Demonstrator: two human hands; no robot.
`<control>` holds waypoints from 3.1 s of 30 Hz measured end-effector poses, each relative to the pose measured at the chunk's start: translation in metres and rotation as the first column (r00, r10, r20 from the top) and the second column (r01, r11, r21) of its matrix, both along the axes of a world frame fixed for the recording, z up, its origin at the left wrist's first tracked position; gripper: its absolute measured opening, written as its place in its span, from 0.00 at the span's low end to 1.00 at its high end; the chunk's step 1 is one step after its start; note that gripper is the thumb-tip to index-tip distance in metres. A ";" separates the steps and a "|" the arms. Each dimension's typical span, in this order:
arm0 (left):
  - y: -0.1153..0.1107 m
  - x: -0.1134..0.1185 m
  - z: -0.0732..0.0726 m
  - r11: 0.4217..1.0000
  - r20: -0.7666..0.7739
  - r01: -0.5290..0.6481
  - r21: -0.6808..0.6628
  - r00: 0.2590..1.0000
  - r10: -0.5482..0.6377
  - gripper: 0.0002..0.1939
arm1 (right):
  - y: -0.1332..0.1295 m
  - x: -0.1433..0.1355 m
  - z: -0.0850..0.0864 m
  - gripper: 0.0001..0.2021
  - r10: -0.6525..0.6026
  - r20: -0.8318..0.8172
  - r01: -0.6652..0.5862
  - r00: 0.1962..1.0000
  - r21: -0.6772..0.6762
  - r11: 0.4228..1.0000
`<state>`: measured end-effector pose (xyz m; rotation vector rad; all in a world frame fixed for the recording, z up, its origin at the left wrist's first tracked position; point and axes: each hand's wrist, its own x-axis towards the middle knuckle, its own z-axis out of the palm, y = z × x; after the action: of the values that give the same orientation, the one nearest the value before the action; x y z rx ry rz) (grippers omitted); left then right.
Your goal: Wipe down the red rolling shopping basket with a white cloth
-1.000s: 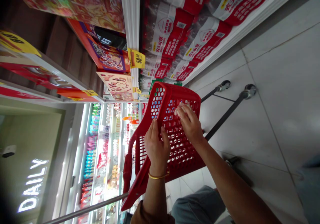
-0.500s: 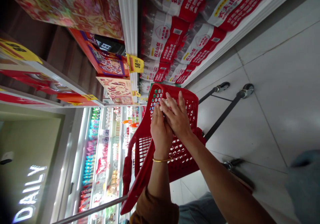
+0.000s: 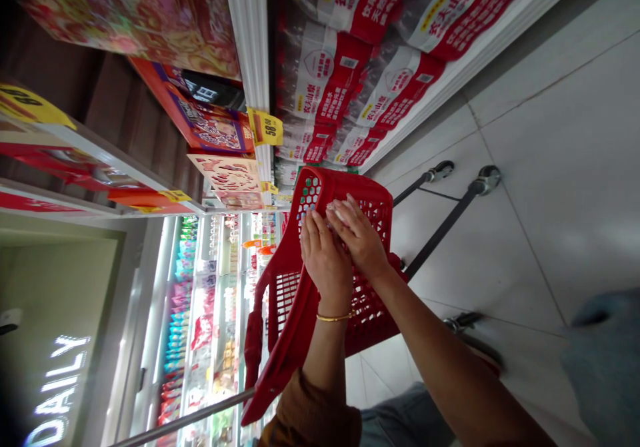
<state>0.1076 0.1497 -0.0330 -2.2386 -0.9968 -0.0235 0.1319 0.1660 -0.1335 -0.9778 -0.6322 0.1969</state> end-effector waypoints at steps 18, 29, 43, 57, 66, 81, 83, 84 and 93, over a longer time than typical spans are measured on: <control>0.001 -0.002 -0.031 0.974 0.036 -0.178 0.137 0.984 0.175 0.28 | -0.020 -0.021 -0.037 0.25 -0.035 -0.131 0.015 0.991 -0.151 0.988; 0.001 -0.001 -0.036 0.977 0.034 -0.137 0.165 0.990 0.133 0.26 | -0.011 -0.003 -0.023 0.28 0.066 -0.034 -0.067 0.997 -0.041 0.997; -0.001 0.003 -0.041 0.985 0.119 -0.152 0.083 0.983 0.142 0.25 | -0.019 -0.030 -0.048 0.29 -0.019 -0.075 0.004 0.997 -0.194 0.981; 0.008 -0.010 -0.049 0.990 0.076 -0.142 -0.006 0.987 0.142 0.25 | -0.032 -0.026 -0.055 0.24 -0.078 -0.210 0.021 0.974 -0.262 0.965; 0.009 -0.009 -0.051 0.993 0.077 -0.117 -0.029 0.990 0.119 0.26 | -0.012 -0.019 -0.049 0.22 0.062 -0.115 -0.078 0.991 -0.142 0.987; 0.014 -0.016 -0.056 0.998 0.167 -0.062 -0.004 0.984 0.062 0.23 | -0.027 -0.045 -0.083 0.21 -0.008 -0.160 -0.034 0.987 -0.259 0.965; 0.014 -0.017 -0.056 0.999 0.166 -0.045 0.022 0.985 0.041 0.22 | -0.029 -0.043 -0.077 0.22 -0.043 -0.180 -0.009 0.983 -0.276 0.961; 0.014 -0.018 -0.057 0.999 0.162 -0.036 0.037 0.986 0.030 0.22 | -0.029 -0.039 -0.072 0.22 -0.067 -0.190 0.011 0.979 -0.281 0.960; 0.016 -0.024 -0.061 0.998 0.185 0.018 0.053 0.982 -0.028 0.22 | -0.005 -0.001 -0.027 0.21 0.051 -0.082 -0.061 0.995 -0.126 0.990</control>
<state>0.0834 0.1658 -0.0936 -2.2314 -1.0555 -0.2698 0.1309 0.1605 -0.1606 -1.0714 -0.5804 0.3278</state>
